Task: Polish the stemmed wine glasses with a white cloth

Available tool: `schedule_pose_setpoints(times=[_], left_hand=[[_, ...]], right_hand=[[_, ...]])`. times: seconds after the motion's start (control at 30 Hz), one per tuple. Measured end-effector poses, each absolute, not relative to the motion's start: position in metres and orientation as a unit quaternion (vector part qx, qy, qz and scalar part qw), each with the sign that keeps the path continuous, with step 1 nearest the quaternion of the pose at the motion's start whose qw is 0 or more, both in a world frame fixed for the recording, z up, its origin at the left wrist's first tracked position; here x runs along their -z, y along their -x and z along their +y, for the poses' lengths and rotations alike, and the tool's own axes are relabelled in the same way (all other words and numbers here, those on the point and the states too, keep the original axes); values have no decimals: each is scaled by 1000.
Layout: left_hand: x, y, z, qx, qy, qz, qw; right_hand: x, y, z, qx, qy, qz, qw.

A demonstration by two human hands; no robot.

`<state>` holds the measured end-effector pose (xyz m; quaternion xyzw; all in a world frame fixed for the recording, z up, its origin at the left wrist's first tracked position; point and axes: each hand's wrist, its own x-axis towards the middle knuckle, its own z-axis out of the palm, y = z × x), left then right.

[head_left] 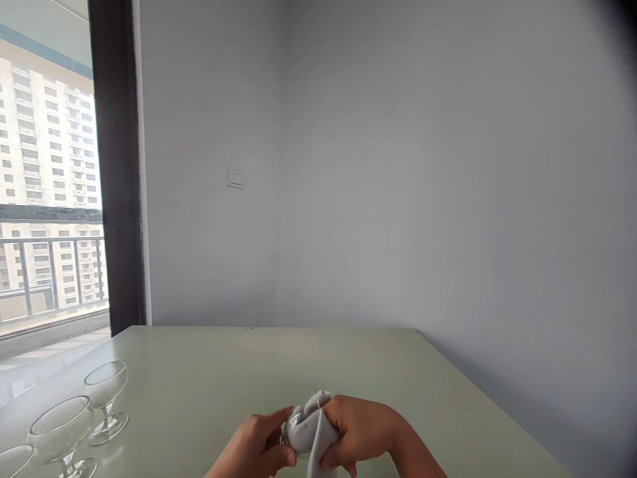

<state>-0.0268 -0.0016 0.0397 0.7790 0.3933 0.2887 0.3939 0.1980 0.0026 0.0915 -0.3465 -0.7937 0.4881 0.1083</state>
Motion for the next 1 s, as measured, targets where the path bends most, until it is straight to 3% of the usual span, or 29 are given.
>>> schedule_pose_setpoints(times=[0.1, 0.23, 0.47, 0.53, 0.67, 0.77, 0.87, 0.93, 1.0], left_hand=[[-44, 25, -9, -256, -732, 325, 542], [-38, 28, -9, -270, -691, 318, 591], [-15, 15, 14, -522, -423, 284, 684], [-11, 10, 18, -546, -375, 271, 698], [1, -2, 16, -527, -324, 289, 731], [7, -13, 9, -533, -299, 286, 738], [6, -22, 2, -519, -318, 247, 754], [3, -26, 0, -499, -355, 219, 759], [2, -28, 0, -491, -381, 203, 757]], right_hand=[[-100, -203, -4, -404, 351, -839, 101], [-113, -211, -11, -341, 366, -847, 179], [-125, -229, -3, -219, 519, -721, 404], [-119, -213, -4, -159, 468, -770, 403], [-89, -160, -8, 46, 360, -880, 306], [-71, -139, -6, 112, 353, -871, 322], [-65, -144, 1, -2, 410, -809, 421], [-64, -152, 10, -180, 459, -725, 480], [-61, -156, 23, -349, 468, -652, 484]])
